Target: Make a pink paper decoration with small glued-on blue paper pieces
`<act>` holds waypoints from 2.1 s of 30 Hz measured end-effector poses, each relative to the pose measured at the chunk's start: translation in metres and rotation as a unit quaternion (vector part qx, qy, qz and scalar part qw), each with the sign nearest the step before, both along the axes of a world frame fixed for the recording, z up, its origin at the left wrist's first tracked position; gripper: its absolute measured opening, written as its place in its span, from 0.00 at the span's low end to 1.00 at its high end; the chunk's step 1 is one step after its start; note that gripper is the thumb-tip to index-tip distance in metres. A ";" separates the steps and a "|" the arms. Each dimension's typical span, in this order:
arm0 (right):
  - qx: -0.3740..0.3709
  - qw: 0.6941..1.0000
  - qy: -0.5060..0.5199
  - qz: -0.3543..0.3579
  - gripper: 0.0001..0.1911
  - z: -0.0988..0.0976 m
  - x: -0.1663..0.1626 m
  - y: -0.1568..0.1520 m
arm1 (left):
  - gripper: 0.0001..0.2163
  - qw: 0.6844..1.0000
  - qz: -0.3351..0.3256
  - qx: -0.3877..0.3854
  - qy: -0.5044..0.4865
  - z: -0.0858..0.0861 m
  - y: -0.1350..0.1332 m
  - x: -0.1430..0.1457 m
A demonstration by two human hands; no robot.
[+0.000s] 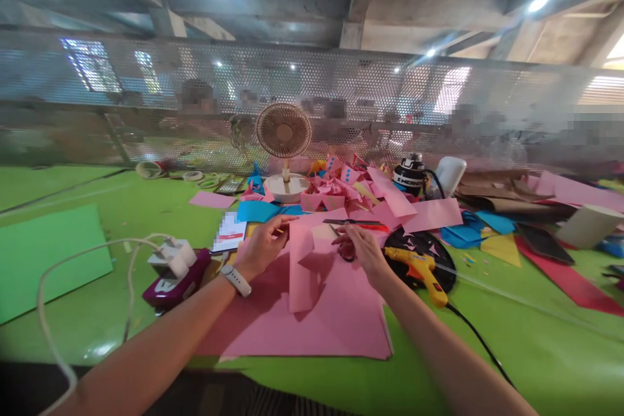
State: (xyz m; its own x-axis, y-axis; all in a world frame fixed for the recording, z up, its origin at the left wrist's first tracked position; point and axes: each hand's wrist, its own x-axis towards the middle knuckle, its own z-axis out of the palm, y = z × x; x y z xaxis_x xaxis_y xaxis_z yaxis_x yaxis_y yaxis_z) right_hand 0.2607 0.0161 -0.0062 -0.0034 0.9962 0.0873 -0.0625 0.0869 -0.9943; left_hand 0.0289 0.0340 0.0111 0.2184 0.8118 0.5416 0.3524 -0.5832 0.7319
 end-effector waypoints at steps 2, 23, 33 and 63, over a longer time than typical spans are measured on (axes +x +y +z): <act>-0.024 0.999 0.026 0.032 0.24 0.000 -0.002 -0.003 | 0.12 0.999 -0.003 0.031 0.006 0.000 -0.001 0.000; -0.029 0.968 0.189 0.164 0.15 0.007 -0.017 -0.021 | 0.21 0.990 0.122 0.013 -0.065 0.013 -0.013 0.005; -0.006 0.975 0.194 0.111 0.13 0.000 -0.015 -0.014 | 0.13 0.981 -0.157 -0.085 0.073 0.030 -0.039 0.015; -0.135 0.727 -0.641 -0.205 0.31 0.016 0.132 -0.073 | 0.24 0.933 -0.092 -0.164 0.307 0.040 -0.025 -0.069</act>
State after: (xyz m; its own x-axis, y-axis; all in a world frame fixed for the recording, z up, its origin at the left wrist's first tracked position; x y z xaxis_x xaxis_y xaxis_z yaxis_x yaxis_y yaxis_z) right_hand 0.3931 -0.0565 0.0096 0.3929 0.9165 0.0759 0.9069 -0.3724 -0.1970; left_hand -0.0401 0.0095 0.0513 0.5584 0.8296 -0.0035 0.6801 -0.4553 0.5747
